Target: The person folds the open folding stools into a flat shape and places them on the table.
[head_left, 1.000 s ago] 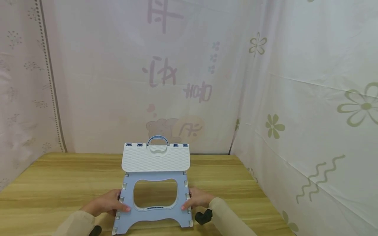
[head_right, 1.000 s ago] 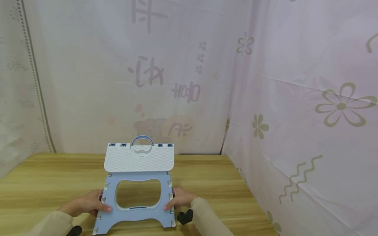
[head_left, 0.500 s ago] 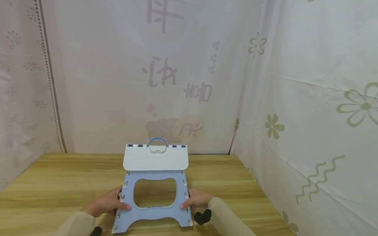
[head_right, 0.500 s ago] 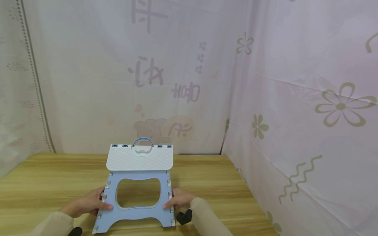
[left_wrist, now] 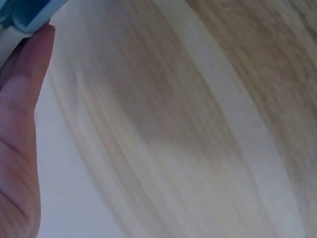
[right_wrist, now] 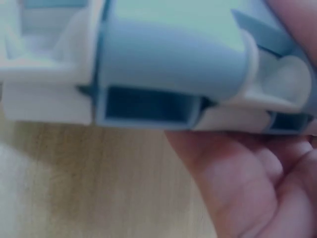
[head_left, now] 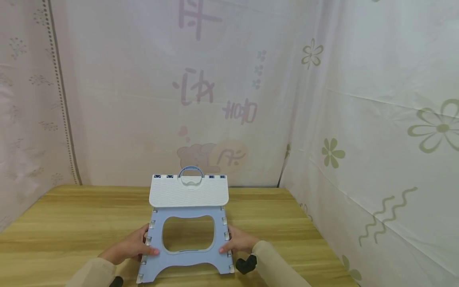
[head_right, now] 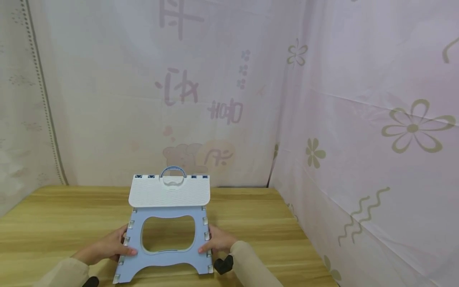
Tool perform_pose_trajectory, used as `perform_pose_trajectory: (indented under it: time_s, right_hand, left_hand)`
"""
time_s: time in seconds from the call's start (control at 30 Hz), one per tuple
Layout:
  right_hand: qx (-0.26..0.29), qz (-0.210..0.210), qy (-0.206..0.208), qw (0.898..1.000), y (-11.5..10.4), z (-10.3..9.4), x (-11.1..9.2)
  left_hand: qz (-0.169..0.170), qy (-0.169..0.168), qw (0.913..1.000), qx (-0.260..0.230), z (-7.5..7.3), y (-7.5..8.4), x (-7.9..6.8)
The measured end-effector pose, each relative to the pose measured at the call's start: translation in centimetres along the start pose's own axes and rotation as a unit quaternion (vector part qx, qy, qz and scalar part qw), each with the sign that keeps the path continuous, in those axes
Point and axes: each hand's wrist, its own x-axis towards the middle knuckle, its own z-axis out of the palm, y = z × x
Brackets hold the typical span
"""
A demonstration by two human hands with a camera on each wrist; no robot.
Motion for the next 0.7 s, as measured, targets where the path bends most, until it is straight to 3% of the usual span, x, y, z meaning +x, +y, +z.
perform_pose_trajectory:
  time_s: [0.7]
  right_hand:
    - [0.031,0.002,-0.022,0.999,0.37,-0.1,-0.28]
  left_hand:
    - [0.009,-0.027,0.9995,-0.011,-0.2,-0.21,-0.09]
